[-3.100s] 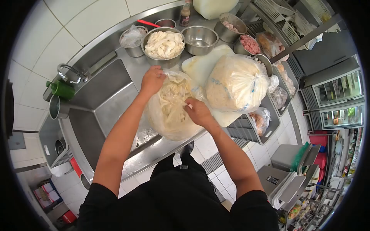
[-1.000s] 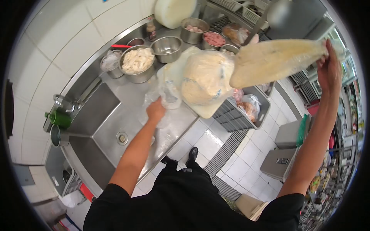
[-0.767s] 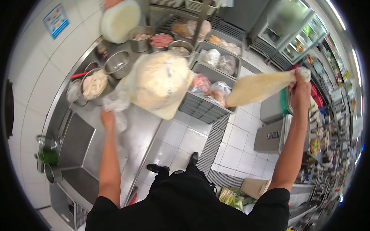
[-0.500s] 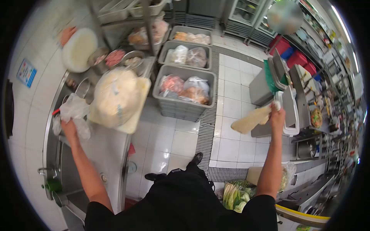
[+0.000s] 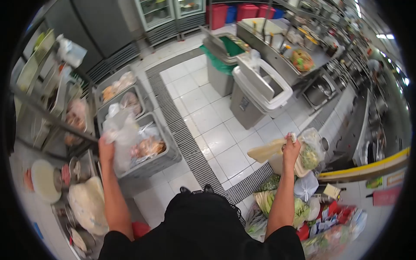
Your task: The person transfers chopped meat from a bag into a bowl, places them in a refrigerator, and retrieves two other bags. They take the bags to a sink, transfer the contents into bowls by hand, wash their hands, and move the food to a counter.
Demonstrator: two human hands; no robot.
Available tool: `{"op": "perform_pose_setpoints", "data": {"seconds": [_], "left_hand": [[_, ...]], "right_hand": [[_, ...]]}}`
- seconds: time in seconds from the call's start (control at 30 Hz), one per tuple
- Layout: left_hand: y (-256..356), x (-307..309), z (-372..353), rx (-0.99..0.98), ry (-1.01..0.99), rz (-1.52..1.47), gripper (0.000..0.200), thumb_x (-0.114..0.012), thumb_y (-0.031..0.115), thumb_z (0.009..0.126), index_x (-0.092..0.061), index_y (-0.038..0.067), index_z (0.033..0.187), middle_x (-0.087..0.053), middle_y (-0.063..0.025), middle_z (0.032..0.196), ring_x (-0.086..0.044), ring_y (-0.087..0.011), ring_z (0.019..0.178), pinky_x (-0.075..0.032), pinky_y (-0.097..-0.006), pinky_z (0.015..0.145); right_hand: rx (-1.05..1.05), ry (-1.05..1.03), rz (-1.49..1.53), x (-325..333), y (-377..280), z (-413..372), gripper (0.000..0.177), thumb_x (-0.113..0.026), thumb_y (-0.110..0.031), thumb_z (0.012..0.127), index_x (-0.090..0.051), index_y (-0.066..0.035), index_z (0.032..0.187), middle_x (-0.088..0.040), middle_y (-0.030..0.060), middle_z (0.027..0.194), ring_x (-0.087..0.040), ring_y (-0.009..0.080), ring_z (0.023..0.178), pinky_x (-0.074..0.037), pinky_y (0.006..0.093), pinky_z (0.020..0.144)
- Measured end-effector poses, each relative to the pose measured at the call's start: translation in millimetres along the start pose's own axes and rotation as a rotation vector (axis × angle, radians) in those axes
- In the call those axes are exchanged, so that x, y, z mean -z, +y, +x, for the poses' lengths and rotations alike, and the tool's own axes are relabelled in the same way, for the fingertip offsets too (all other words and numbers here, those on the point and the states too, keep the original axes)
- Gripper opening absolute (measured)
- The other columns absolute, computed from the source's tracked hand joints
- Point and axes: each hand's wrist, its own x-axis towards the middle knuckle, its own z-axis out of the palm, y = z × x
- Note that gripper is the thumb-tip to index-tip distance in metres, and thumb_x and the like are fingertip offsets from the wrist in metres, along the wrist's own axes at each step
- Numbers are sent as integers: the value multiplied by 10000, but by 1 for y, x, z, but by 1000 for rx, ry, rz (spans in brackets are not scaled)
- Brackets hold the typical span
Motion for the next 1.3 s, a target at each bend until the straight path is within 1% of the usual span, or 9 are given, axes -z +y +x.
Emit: {"op": "perform_pose_setpoints", "data": {"seconds": [0.23,0.33,0.43,0.6,0.73,0.8,0.87,0.93,1.3], "left_hand": [[231,-290,182,-384,-536,-284,225,-576,155,850,-644,3,1001,-692,-140,947,-634,-265,894,-477,-376,832],[299,-354,241,-427,-672,-205,897,-777,428,727,-378,34,1427,-515,-216,1347,-558,-301,1178,-416,-352,998],[327,-366,301,-496,-717,-320,930,-754,404,787,-255,47,1487,-426,-230,1423,-488,-301,1260,-410,-358,1013],[171,-428,361,-442,-840,-653,486,-661,259,878,-551,-6,1269,-625,-114,1200,-592,-188,1079,-470,-327,932],[-90,-448,343,-74,-1092,210,567,-533,430,895,-547,21,1288,-618,-210,1196,-597,-365,1076,-452,-423,953],[-298,-463,312,-484,-1076,388,520,-461,475,919,-641,-9,979,-658,-222,934,-639,-304,781,-511,-412,672],[-300,-405,299,664,-1234,398,321,-569,376,896,-597,57,900,-573,-76,740,-549,-222,582,-474,-405,533],[-314,-363,293,1008,-1031,107,242,-623,352,864,-573,115,864,-516,-13,696,-506,-162,572,-452,-394,507],[-323,-368,503,976,-735,-161,184,-584,296,895,-582,150,1006,-559,-6,751,-528,-148,566,-440,-315,474]], "right_hand": [[-40,301,79,41,3,16,238,-589,-289,953,-569,-72,858,-478,-35,657,-349,36,455,-281,211,410],[6,392,69,52,9,20,209,-596,-283,949,-577,-88,877,-497,-29,688,-377,41,465,-281,206,408],[-18,531,68,53,5,21,234,-573,-274,964,-576,-57,877,-496,-19,677,-369,39,461,-284,207,405],[-43,751,-79,64,1,42,284,-617,-335,931,-541,-95,801,-442,-34,555,-380,55,398,-266,222,352],[-5,810,-164,52,-37,66,295,-592,-349,944,-535,-93,808,-392,-45,524,-378,59,388,-272,230,355],[40,824,-225,46,-63,99,295,-589,-353,945,-534,-99,806,-384,-47,523,-382,58,394,-273,229,361],[74,799,-285,51,-79,138,288,-585,-345,949,-541,-107,791,-426,-44,536,-380,54,390,-267,234,353],[102,775,-347,22,-119,176,296,-582,-351,948,-542,-104,790,-428,-46,537,-379,53,400,-263,239,366],[370,538,-166,-217,-256,407,222,-634,-310,932,-591,-127,815,-462,-84,600,-364,2,471,-245,199,422]]}}
